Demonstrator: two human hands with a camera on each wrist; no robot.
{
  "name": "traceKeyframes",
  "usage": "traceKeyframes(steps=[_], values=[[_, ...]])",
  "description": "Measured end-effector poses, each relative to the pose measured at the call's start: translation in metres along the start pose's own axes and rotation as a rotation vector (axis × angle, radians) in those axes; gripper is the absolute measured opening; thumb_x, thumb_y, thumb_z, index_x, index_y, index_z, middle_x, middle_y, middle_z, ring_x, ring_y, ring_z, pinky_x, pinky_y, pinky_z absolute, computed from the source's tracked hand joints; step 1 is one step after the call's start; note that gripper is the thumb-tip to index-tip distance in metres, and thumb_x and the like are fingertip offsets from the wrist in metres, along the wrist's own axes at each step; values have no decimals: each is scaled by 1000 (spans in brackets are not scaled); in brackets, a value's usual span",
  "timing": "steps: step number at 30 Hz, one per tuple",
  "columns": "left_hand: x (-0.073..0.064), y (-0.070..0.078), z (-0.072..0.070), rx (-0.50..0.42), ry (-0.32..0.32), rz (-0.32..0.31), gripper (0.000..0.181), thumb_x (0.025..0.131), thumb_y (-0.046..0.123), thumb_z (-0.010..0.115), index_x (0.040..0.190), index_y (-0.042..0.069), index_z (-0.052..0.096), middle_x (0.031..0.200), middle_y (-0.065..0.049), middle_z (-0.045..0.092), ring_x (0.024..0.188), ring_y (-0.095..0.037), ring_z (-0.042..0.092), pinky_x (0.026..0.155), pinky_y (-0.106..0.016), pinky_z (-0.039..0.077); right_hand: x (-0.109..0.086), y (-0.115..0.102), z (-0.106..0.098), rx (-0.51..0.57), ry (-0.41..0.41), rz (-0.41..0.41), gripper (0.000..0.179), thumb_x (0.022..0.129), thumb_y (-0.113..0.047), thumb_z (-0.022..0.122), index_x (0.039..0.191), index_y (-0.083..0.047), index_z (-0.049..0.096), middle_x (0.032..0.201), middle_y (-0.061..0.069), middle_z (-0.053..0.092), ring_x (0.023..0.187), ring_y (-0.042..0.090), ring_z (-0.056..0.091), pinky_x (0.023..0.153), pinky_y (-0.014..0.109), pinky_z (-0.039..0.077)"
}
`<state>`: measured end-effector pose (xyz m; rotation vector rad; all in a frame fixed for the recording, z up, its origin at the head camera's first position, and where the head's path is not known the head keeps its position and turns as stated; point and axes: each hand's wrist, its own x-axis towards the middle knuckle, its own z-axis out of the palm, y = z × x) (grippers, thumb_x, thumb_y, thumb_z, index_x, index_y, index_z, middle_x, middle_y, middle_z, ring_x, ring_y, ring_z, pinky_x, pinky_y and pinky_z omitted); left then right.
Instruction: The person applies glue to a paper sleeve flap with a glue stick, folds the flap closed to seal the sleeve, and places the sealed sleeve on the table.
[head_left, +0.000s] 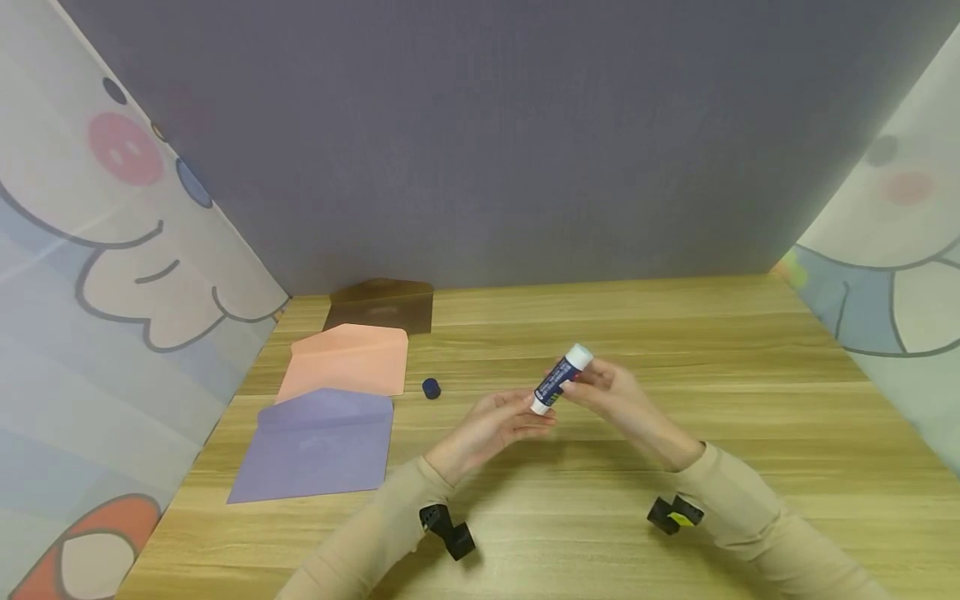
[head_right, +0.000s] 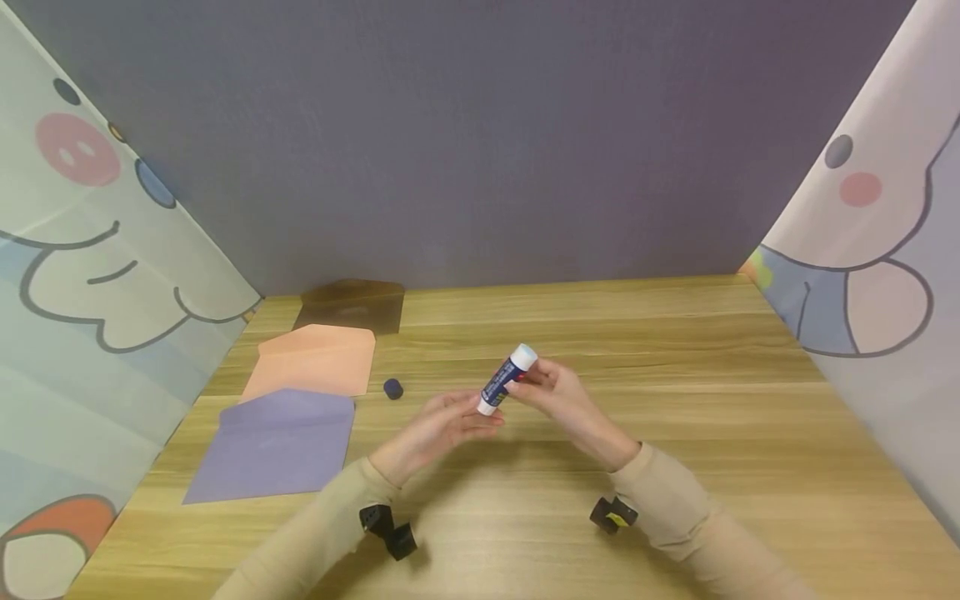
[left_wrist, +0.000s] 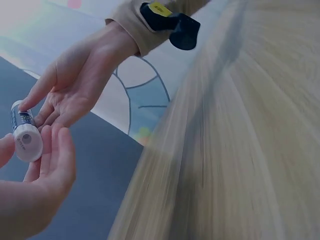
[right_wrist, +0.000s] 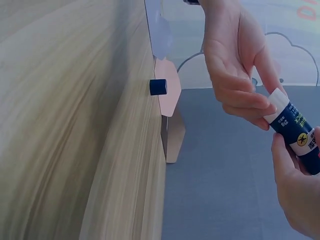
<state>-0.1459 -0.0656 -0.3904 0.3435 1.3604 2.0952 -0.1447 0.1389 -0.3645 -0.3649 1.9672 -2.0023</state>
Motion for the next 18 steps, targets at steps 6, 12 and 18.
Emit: traceKeyframes(steps=[6, 12, 18], values=[[-1, -1, 0, -7, 24, 7, 35, 92, 3, 40, 119, -19, 37, 101, -13, 59, 90, -18, 59, 93, -38, 41, -2, -1, 3, -45, 21, 12, 54, 81, -23, 62, 126, 1, 44, 122, 15, 52, 110, 24, 51, 97, 45, 34], [-2, -1, 2, 29, 47, 47, 33, 91, 2, 43, 117, -19, 40, 97, -10, 61, 88, -16, 60, 96, -46, 36, -3, -2, 7, -24, 80, 11, 52, 80, -19, 64, 122, 6, 44, 119, 18, 53, 104, 20, 54, 93, 38, 41], [-5, -1, 6, 68, 117, 79, 31, 89, 2, 48, 113, -16, 44, 101, -14, 59, 85, -15, 61, 95, -44, 38, 10, 36, -6, 50, 103, -29, 51, 80, -24, 65, 121, 0, 47, 117, 15, 55, 103, 22, 56, 88, 32, 45]])
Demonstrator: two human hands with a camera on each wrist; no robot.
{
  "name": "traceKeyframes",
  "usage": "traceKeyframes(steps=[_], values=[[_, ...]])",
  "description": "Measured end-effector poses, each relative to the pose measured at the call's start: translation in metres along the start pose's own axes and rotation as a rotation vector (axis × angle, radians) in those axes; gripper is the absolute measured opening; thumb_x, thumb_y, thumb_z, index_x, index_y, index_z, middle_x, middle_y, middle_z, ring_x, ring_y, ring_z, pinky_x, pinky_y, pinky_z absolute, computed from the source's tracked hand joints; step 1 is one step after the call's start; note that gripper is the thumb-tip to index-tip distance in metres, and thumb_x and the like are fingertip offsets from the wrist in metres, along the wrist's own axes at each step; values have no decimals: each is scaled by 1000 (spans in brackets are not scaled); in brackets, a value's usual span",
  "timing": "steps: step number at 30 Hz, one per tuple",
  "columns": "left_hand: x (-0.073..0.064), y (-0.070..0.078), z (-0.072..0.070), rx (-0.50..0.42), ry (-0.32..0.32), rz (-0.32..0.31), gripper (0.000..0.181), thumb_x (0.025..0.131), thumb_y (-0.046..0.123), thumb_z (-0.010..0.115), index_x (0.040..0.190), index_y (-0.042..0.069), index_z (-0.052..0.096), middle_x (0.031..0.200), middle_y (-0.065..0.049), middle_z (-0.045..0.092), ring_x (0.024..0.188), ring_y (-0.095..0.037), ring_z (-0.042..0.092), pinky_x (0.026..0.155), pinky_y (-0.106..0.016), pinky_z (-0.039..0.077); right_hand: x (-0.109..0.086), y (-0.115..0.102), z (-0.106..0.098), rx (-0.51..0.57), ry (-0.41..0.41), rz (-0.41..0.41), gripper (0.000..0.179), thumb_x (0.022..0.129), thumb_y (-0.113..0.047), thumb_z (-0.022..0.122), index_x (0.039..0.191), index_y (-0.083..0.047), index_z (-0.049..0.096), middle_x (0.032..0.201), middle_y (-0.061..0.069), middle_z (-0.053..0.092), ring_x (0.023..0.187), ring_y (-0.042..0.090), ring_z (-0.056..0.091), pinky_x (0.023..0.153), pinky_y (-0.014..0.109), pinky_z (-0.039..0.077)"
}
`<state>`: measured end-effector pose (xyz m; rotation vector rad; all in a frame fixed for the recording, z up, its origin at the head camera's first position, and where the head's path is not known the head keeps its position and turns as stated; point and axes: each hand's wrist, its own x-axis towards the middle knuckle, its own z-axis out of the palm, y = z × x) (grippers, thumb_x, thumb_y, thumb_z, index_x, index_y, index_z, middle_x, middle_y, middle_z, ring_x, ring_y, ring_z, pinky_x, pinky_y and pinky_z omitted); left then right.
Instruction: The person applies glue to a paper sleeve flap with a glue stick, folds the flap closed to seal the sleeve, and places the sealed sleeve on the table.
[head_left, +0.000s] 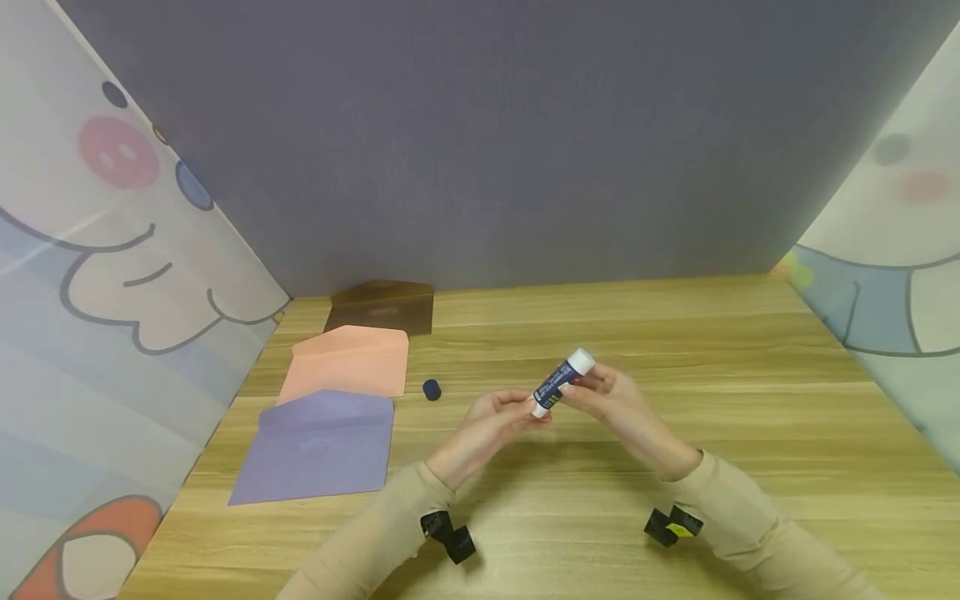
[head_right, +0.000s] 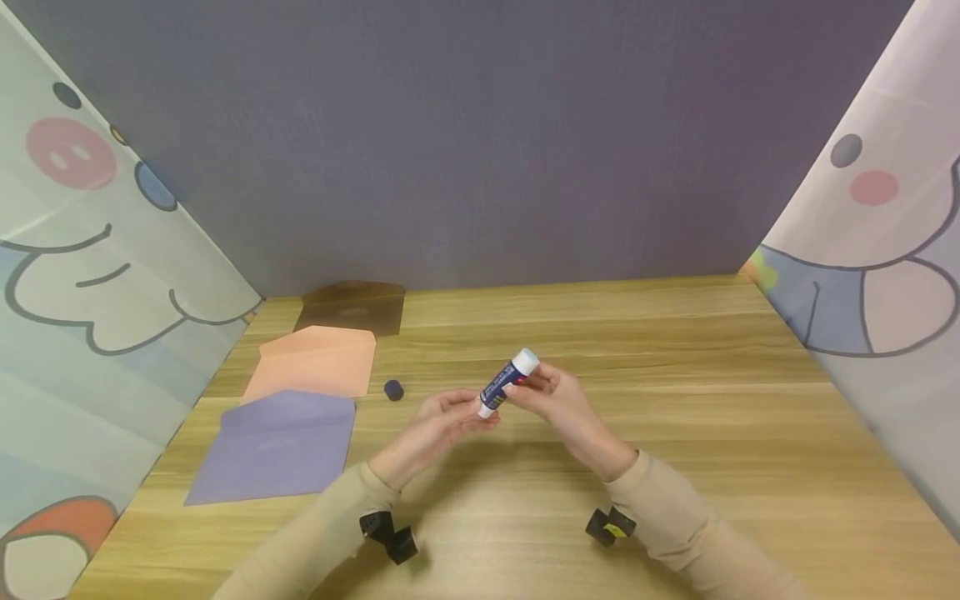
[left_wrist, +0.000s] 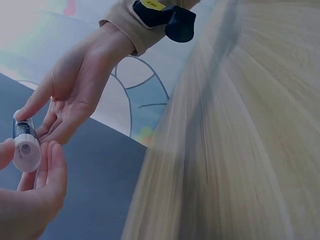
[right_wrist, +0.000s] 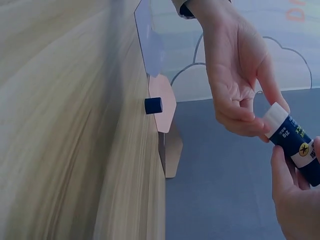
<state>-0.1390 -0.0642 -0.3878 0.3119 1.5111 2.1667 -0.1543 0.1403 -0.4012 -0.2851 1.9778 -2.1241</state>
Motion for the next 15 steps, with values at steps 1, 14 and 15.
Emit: traceKeyframes(steps=[1, 14, 15], values=[[0, 0, 1, 16, 16, 6, 31, 88, 3, 50, 113, -15, 45, 101, -14, 59, 85, -16, 61, 94, -42, 40, 3, 10, -4, 24, -7, -8, 48, 82, -21, 63, 122, -1, 48, 116, 14, 56, 103, 22, 56, 88, 30, 45], [-6, 2, 12, 403, 205, 230, 26, 80, 4, 63, 100, -10, 56, 104, -21, 59, 87, -19, 60, 79, -28, 50, -16, -38, 24, 230, 47, 41, 33, 83, 0, 56, 113, 6, 45, 95, -2, 60, 89, 10, 59, 85, 25, 46], [-6, 2, 13, 434, 213, 255, 25, 80, 5, 63, 99, -9, 56, 103, -20, 60, 87, -21, 60, 80, -28, 49, -16, -39, 25, 232, 60, 54, 35, 83, 1, 56, 114, 8, 43, 95, -1, 60, 89, 10, 59, 86, 25, 46]])
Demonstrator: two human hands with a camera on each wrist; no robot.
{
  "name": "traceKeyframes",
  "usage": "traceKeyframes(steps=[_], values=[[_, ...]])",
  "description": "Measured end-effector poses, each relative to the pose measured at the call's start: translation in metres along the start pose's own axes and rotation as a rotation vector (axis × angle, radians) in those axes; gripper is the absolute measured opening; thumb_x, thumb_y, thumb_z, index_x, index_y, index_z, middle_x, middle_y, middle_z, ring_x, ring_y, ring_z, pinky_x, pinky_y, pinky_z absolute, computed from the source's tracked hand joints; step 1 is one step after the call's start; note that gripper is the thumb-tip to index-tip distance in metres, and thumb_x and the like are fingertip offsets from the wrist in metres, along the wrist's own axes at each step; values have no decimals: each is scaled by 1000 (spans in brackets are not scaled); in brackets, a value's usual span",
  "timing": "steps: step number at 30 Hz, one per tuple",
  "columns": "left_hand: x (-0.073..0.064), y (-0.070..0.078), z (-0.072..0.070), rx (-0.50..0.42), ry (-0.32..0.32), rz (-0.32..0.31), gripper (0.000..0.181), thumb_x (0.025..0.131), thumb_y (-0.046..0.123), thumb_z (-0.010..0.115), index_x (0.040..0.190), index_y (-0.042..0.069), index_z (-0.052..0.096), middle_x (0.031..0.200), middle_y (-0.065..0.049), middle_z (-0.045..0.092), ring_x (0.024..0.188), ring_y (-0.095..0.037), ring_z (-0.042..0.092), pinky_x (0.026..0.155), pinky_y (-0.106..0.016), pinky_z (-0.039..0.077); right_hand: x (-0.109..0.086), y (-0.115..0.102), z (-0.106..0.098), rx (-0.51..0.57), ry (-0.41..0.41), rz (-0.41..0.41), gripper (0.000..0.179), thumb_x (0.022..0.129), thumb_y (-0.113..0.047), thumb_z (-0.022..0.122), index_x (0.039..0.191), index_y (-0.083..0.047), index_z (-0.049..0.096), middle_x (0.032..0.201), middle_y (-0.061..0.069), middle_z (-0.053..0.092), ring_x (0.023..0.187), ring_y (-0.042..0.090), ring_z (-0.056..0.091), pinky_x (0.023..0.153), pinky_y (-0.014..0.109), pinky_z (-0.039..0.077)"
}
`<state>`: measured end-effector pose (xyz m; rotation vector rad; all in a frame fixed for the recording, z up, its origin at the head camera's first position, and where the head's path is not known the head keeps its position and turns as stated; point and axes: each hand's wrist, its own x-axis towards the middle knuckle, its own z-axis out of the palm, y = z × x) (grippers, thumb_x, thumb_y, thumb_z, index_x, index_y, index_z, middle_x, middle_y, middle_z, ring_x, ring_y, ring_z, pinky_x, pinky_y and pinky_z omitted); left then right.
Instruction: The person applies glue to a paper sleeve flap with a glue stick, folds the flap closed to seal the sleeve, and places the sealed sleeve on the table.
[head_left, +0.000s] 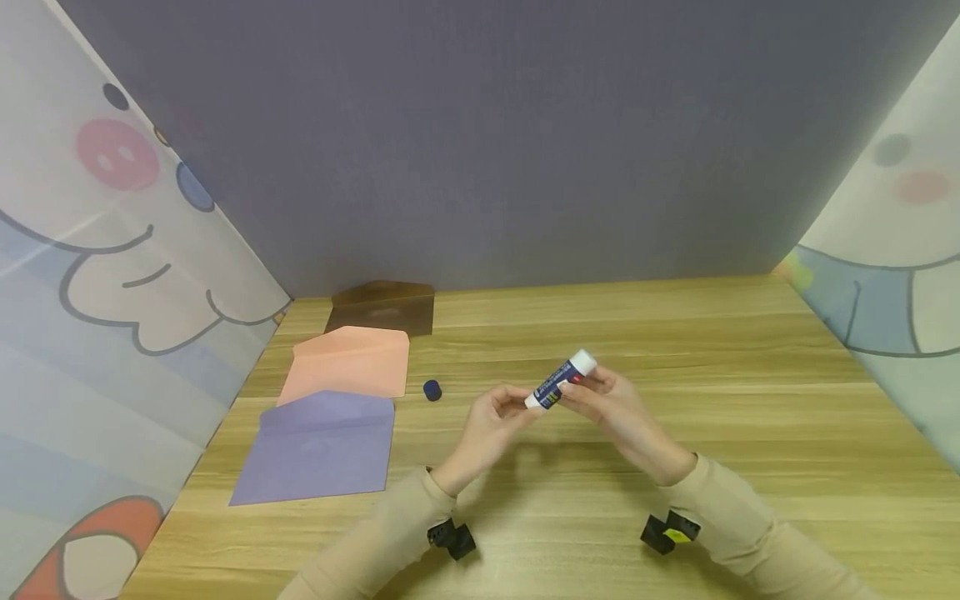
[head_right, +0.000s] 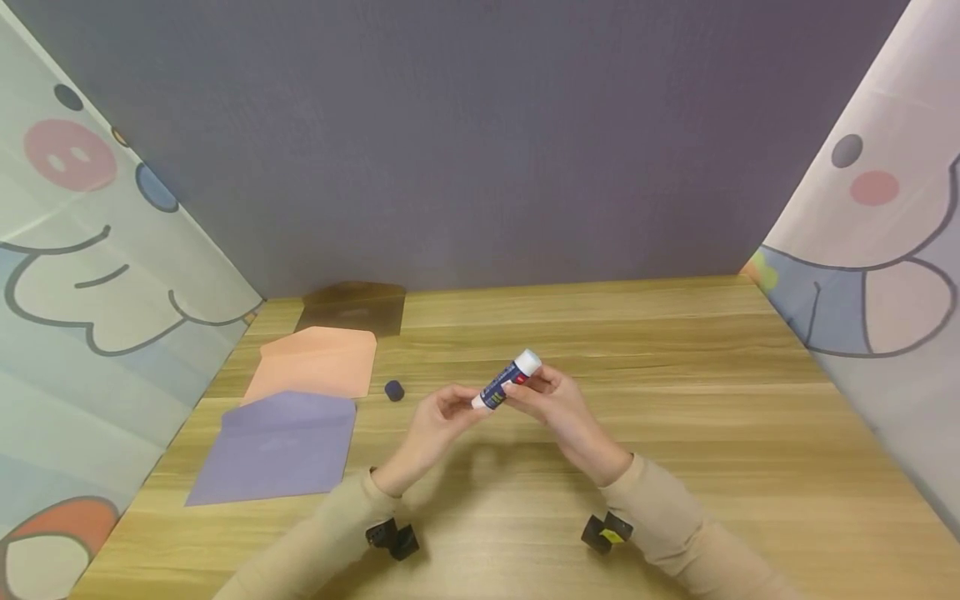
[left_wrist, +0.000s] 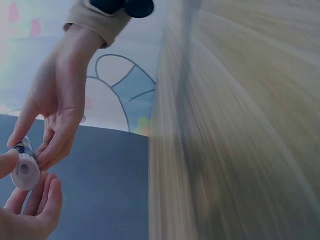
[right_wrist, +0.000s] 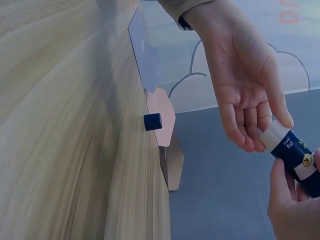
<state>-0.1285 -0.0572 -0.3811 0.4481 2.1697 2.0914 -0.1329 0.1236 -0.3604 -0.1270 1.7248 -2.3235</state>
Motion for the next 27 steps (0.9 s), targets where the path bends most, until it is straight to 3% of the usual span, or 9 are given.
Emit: traceKeyframes(steps=[5, 10, 12, 15, 19, 22, 27], values=[[-3, 0, 2, 164, 60, 119, 23, 77, 9, 67, 95, -3, 59, 97, -14, 63, 86, -22, 59, 83, -31, 46, 1, 2, 2, 10, 23, 8, 46, 81, -1, 59, 119, 13, 38, 97, 1, 59, 90, 12, 59, 86, 27, 46], [-4, 2, 4, 288, 112, 176, 22, 73, 8, 70, 92, 0, 60, 93, -10, 65, 86, -21, 59, 83, -32, 45, 3, 5, 3, 24, 25, -2, 38, 82, -2, 58, 114, 8, 42, 98, 2, 59, 92, 13, 59, 87, 30, 46], [-7, 11, 6, 328, 121, 203, 22, 72, 3, 70, 90, -1, 59, 91, -11, 64, 85, -22, 59, 82, -33, 46, 2, 4, 5, 40, 23, -2, 33, 82, -3, 58, 111, 4, 44, 99, 3, 58, 93, 14, 58, 87, 31, 46], [-7, 11, 6, 408, 131, 304, 22, 70, 1, 71, 88, -2, 58, 87, -11, 64, 84, -21, 59, 80, -32, 48, 2, 5, 6, 66, 28, -2, 26, 83, -4, 58, 106, -1, 46, 98, 3, 57, 93, 14, 57, 88, 32, 45], [-4, -2, 4, 560, 164, 514, 25, 68, 4, 73, 85, 1, 55, 84, -7, 62, 82, -17, 59, 78, -26, 49, 2, 5, 8, 93, 34, 4, 21, 83, -4, 58, 102, -4, 48, 98, 4, 56, 94, 14, 57, 88, 33, 45], [-3, -3, 3, 656, 190, 640, 27, 67, 3, 74, 85, 0, 54, 82, -7, 60, 79, -18, 59, 76, -23, 49, 1, 6, 8, 94, 29, 15, 24, 84, -6, 58, 104, -3, 46, 101, 5, 54, 95, 15, 56, 89, 33, 44], [-3, -4, 3, 778, 212, 778, 30, 66, 2, 74, 87, -1, 52, 81, -9, 58, 75, -18, 57, 73, -20, 48, 0, 4, 9, 90, 16, 38, 33, 84, -8, 58, 111, 1, 41, 105, 8, 52, 98, 17, 55, 91, 33, 43]])
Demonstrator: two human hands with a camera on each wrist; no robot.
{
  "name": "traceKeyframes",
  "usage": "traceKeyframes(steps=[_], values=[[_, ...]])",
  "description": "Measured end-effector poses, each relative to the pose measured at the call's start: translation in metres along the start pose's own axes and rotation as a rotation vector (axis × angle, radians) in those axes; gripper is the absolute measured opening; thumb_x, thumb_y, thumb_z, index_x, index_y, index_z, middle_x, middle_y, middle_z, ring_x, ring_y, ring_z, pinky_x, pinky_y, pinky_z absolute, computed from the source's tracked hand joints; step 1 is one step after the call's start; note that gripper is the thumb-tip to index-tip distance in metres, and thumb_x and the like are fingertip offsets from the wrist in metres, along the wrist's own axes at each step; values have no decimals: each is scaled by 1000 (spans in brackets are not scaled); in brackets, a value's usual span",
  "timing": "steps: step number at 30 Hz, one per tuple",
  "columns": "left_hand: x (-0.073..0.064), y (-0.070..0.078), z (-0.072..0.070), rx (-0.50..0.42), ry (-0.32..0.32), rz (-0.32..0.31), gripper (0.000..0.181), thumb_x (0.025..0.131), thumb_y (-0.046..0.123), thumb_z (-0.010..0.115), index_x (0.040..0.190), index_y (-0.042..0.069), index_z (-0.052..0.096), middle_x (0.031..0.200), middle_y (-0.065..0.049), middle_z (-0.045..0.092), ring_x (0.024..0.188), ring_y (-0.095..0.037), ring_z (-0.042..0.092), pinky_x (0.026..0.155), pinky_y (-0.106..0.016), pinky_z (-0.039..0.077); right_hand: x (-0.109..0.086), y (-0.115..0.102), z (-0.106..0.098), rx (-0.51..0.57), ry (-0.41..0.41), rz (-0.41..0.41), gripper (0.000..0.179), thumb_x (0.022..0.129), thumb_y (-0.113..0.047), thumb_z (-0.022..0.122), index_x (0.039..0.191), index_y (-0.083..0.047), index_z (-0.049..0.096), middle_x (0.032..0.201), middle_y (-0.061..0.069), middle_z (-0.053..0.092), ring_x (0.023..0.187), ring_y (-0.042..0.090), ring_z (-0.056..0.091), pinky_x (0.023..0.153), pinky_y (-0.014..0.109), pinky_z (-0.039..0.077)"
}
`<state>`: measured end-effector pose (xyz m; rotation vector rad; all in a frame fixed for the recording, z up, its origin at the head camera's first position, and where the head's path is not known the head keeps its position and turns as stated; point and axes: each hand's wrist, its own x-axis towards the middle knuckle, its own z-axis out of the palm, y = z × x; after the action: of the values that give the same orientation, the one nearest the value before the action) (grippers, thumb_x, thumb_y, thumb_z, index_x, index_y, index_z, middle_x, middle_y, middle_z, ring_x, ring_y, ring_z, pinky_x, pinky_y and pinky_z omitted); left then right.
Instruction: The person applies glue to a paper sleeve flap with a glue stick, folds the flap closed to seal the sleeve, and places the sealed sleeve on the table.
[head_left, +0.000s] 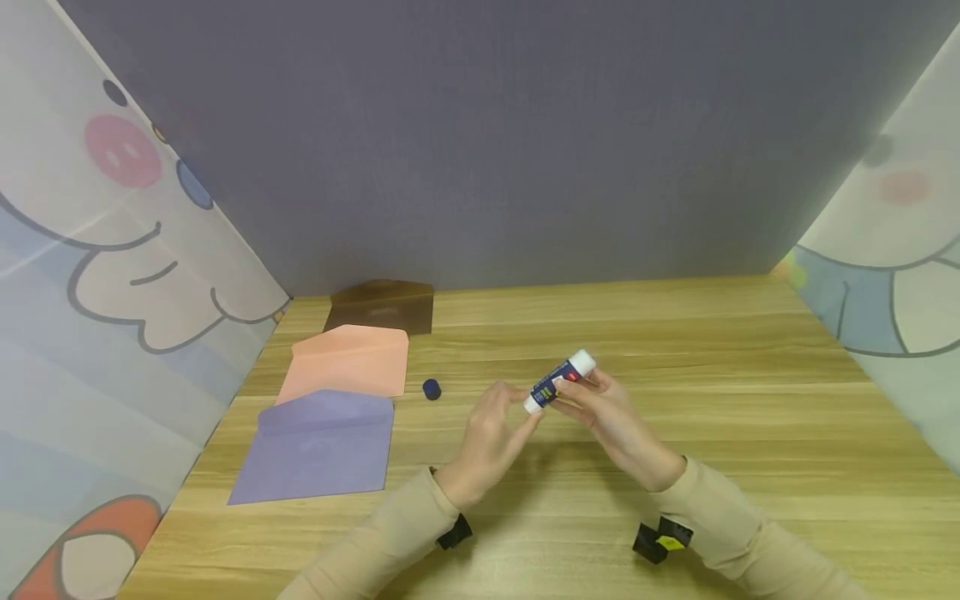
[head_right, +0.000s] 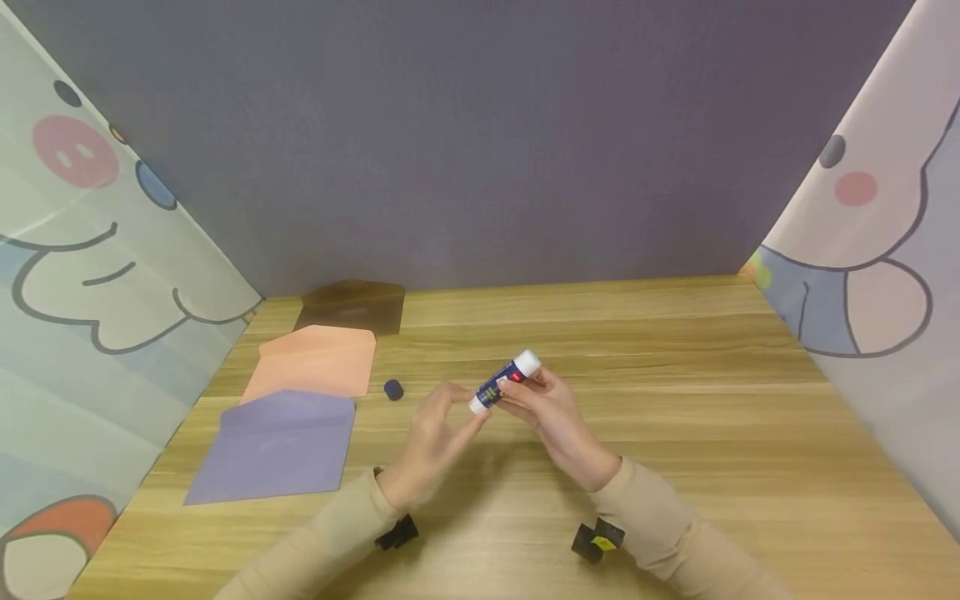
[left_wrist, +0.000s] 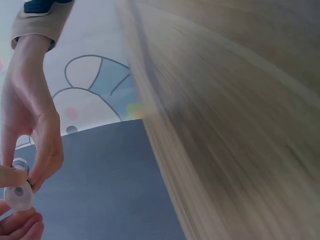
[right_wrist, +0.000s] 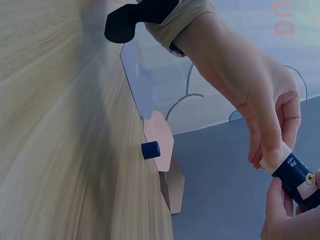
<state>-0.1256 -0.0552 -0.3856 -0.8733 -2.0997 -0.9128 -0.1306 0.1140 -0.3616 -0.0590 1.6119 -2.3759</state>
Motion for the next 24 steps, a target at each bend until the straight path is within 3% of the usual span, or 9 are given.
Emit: traceKeyframes(steps=[6, 10, 13, 20, 24], values=[[0, -1, 1, 111, 17, 120, 30, 68, 3, 72, 89, -2, 51, 82, -10, 58, 74, -17, 56, 72, -18, 48, -1, -1, 1, 17, -3, 19, 36, 84, -7, 58, 114, 1, 39, 106, 8, 49, 98, 17, 55, 91, 33, 43], [-1, -1, 1, 57, 10, 75, 31, 68, 5, 72, 90, -2, 51, 84, -10, 58, 77, -18, 57, 75, -18, 48, -1, -2, 0, 27, -12, 17, 39, 85, -6, 56, 118, 3, 36, 108, 8, 48, 98, 16, 54, 91, 33, 42], [-1, 1, 0, -61, -7, -41, 31, 70, 7, 73, 92, -2, 53, 87, -10, 60, 81, -19, 58, 78, -22, 48, -1, -2, -1, 47, -21, 14, 37, 86, -5, 53, 118, 1, 35, 110, 8, 45, 99, 15, 53, 92, 32, 42], [1, 4, -6, -454, -103, -507, 24, 79, 12, 67, 98, 4, 56, 93, -6, 62, 83, -18, 57, 78, -32, 47, 0, -3, -4, 72, -59, -4, 33, 86, -2, 53, 115, -2, 38, 112, 8, 44, 101, 13, 53, 93, 31, 41], [3, 3, -8, -608, -148, -665, 24, 81, 12, 63, 101, 0, 55, 96, -12, 60, 85, -18, 57, 78, -31, 48, -1, -3, -5, 86, -89, -24, 26, 86, 0, 51, 109, -5, 42, 106, 5, 49, 98, 12, 54, 93, 31, 41]])
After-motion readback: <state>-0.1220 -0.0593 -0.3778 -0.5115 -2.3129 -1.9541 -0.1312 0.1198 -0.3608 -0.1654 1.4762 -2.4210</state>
